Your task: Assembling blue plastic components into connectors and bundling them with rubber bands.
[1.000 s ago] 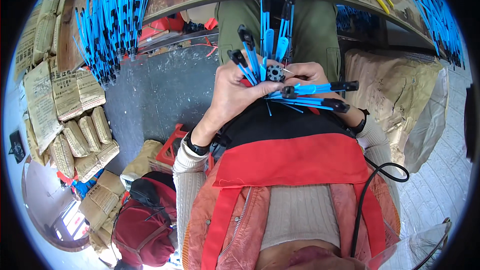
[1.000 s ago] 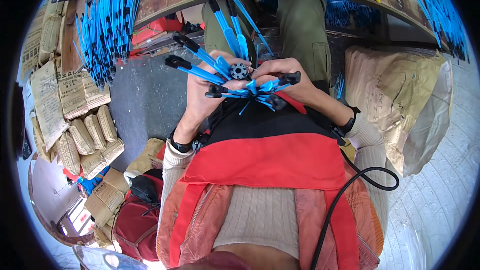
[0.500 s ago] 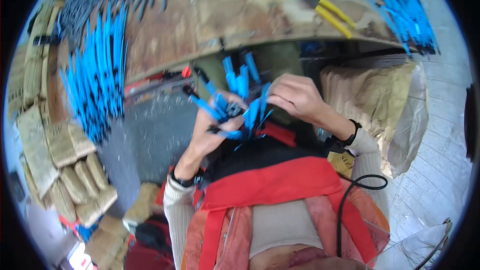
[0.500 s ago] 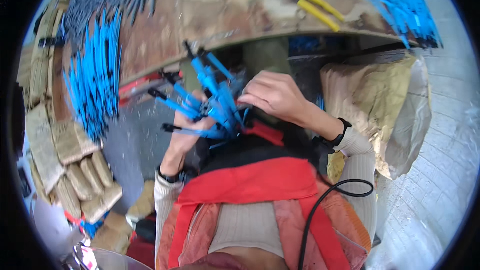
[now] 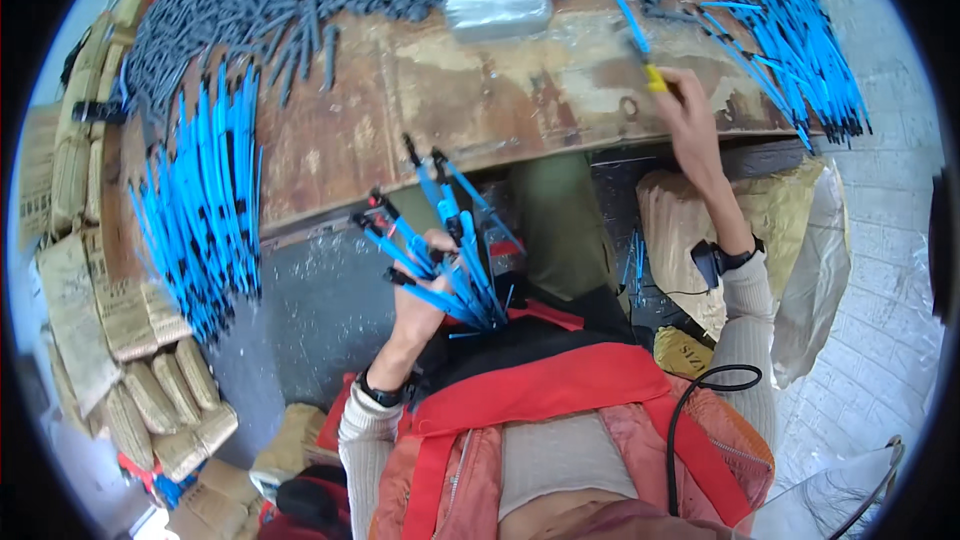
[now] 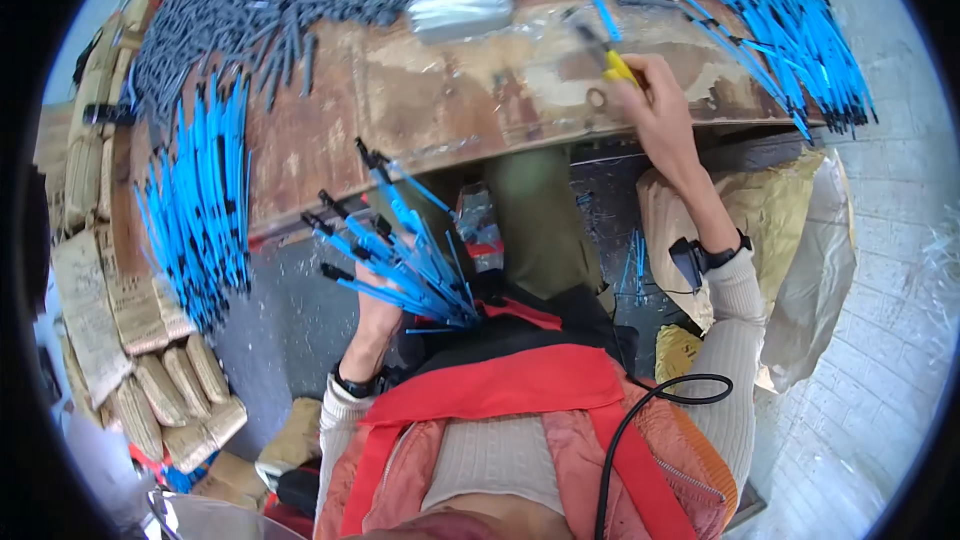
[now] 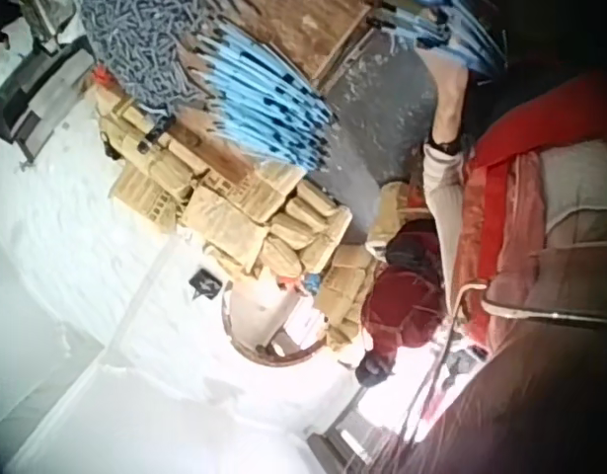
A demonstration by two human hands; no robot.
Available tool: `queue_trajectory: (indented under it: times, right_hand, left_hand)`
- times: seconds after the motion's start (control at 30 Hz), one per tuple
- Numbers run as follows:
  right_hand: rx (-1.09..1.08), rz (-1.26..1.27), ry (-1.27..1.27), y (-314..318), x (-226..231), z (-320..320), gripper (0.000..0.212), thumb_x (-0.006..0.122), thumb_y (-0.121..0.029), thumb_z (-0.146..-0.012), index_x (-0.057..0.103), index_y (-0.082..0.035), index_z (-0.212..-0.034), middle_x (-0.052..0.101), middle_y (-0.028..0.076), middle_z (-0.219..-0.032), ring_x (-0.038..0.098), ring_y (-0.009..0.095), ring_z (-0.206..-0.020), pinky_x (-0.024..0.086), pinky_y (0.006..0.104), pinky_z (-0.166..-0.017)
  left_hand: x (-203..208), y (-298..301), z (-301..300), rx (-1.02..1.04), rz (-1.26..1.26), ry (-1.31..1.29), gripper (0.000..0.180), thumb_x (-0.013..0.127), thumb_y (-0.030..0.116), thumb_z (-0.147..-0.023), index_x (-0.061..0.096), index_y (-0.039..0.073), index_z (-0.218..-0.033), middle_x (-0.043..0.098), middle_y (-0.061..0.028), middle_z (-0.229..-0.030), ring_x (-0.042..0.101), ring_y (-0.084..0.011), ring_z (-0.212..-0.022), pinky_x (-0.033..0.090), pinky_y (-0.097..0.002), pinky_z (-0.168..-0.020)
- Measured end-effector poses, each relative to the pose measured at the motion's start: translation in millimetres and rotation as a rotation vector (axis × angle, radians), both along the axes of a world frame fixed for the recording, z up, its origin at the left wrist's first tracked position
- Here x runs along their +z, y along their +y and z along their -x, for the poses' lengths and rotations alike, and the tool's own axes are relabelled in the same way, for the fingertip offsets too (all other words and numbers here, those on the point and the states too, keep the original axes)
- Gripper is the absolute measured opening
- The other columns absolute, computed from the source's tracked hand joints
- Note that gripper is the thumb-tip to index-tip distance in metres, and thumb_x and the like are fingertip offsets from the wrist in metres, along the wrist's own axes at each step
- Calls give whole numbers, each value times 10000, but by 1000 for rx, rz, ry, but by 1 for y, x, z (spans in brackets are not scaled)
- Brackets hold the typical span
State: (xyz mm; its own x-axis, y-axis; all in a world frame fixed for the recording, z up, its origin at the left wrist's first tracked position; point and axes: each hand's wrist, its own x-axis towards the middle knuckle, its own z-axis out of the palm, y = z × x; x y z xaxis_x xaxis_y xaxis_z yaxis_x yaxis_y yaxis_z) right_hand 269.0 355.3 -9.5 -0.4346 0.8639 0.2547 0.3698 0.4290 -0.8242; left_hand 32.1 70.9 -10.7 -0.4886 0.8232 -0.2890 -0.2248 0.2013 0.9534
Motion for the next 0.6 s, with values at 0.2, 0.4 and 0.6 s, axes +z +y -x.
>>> queue_trajectory:
  times: [0.2,0.4,0.6]
  right_hand:
    - [766,1036,208,-95,53,-3,357,587,-151,-901,517,-8,-1221,575,148,-893,584,266,-807,466,344,-755]
    - [936,99,-373,-179,68,4,342,592,-82,-854,552,-56,-1193,569,136,-980,574,301,-885,466,377,-768]
    - [941,-282,-401,-212,68,6,474,629,-93,-808,543,-126,-1272,573,116,-1016,566,302,-937,454,390,-806]
  left_hand:
    - [25,-31,0,-210,-210,159,115,710,-1,-765,607,26,-810,586,-21,-730,548,-98,-668,437,-266,-609]
    - [57,-78,-20,-332,-94,427,332,816,91,-695,706,81,-1009,637,-25,-721,529,-127,-695,426,-289,-661]
    - [66,-109,-34,-364,-164,565,438,848,166,-674,704,122,-1086,639,-13,-711,515,-136,-732,409,-300,-674]
